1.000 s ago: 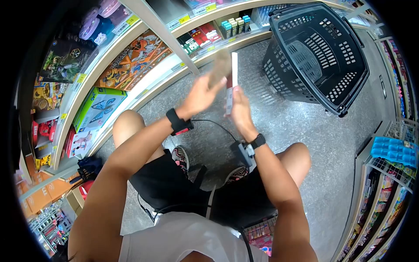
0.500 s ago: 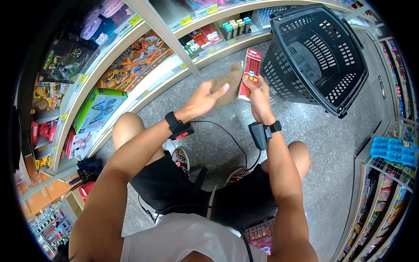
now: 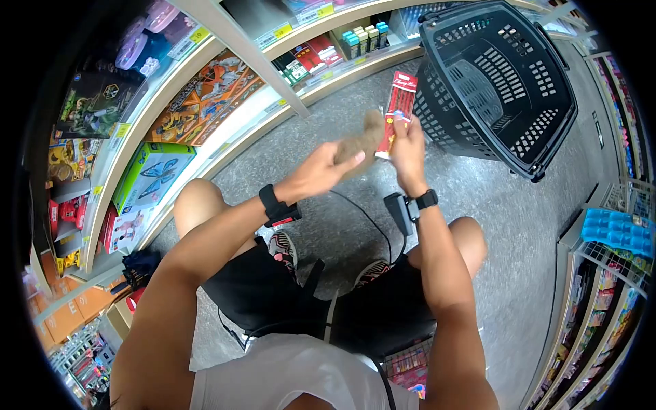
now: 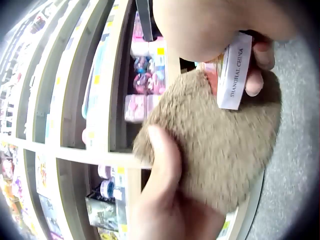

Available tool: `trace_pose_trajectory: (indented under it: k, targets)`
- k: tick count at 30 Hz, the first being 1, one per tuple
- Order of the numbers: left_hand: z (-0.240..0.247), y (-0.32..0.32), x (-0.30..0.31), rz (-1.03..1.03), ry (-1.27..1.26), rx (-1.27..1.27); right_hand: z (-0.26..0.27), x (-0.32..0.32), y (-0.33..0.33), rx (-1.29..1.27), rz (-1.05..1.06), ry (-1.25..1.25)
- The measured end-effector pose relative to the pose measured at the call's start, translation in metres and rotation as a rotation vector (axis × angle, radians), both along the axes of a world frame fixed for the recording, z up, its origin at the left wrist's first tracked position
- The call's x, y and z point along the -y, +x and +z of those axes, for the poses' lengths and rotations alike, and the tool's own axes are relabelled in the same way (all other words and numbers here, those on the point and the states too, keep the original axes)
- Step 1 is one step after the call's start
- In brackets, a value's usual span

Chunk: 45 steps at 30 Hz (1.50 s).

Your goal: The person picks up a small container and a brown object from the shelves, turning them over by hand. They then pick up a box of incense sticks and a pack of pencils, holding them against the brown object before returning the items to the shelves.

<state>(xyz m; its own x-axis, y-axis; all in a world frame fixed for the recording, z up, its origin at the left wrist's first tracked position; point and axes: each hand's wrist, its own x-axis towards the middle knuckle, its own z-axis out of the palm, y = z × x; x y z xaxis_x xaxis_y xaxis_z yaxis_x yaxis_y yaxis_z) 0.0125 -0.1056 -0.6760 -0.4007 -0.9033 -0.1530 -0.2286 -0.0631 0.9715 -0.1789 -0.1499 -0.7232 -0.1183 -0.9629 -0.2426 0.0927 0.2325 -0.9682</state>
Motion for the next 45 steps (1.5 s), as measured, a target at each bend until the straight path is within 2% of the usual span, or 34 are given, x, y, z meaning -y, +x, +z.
trace_pose_trajectory:
  k: [2,4,6,8,10,11,13,14,16,23,25,26,28,30,32,34,37,41,45]
  targets:
    - [-0.002,0.004,0.001,-0.022,0.077,-0.008,-0.004,0.006,-0.01,-0.035,0.021,0.028]
    - [-0.001,0.005,0.004,-0.04,0.153,-0.011,-0.001,0.008,-0.007,0.039,0.053,0.01]
    - [0.0,0.007,0.011,0.132,0.35,-0.201,0.001,0.009,-0.005,0.067,0.069,0.015]
    - [-0.008,0.01,0.014,0.195,0.399,-0.197,0.002,0.011,-0.003,0.16,0.164,0.022]
    - [-0.013,0.01,0.015,0.319,0.499,-0.199,0.013,0.011,0.003,0.18,0.178,0.01]
    - [-0.016,0.01,0.014,0.316,0.501,-0.196,0.016,0.01,0.006,0.18,0.176,-0.066]
    - [-0.009,0.01,0.01,0.35,0.778,-0.444,0.011,0.012,0.005,0.143,0.171,-0.143]
    - [-0.008,0.011,0.01,0.35,0.78,-0.441,0.009,0.012,0.006,0.145,0.168,-0.142]
    - [-0.007,0.013,0.012,0.324,0.846,-0.564,0.01,0.011,0.009,-0.01,0.22,-0.205]
    - [-0.001,0.026,0.029,0.485,0.78,-0.415,0.002,0.014,-0.007,-0.135,0.371,-0.168]
    - [0.002,0.031,0.036,0.487,0.604,-0.353,0.008,0.01,-0.014,-0.297,0.473,-0.08]
    - [-0.004,0.031,0.041,0.488,0.602,-0.353,0.008,0.008,-0.014,-0.296,0.473,-0.082]
    - [-0.015,0.034,0.048,0.49,0.392,-0.323,0.006,0.006,-0.011,-0.117,0.615,-0.026]
    - [-0.018,0.034,0.053,0.496,0.389,-0.33,0.006,0.002,-0.006,-0.079,0.671,-0.06]
    - [-0.013,0.033,0.054,0.499,0.388,-0.337,0.009,-0.001,-0.004,0.017,0.832,0.041]
    - [0.003,0.03,0.057,0.54,0.455,-0.46,0.013,-0.008,0.002,0.047,0.843,0.094]
    - [0.013,0.038,0.063,0.505,0.426,-0.597,0.023,-0.014,0.007,0.126,0.805,0.182]
    - [0.013,0.031,0.055,0.479,0.438,-0.639,0.01,-0.011,0.005,0.02,0.747,0.165]
    - [0.011,0.022,0.045,0.421,0.496,-0.569,0.012,-0.009,0.001,-0.064,0.676,0.147]
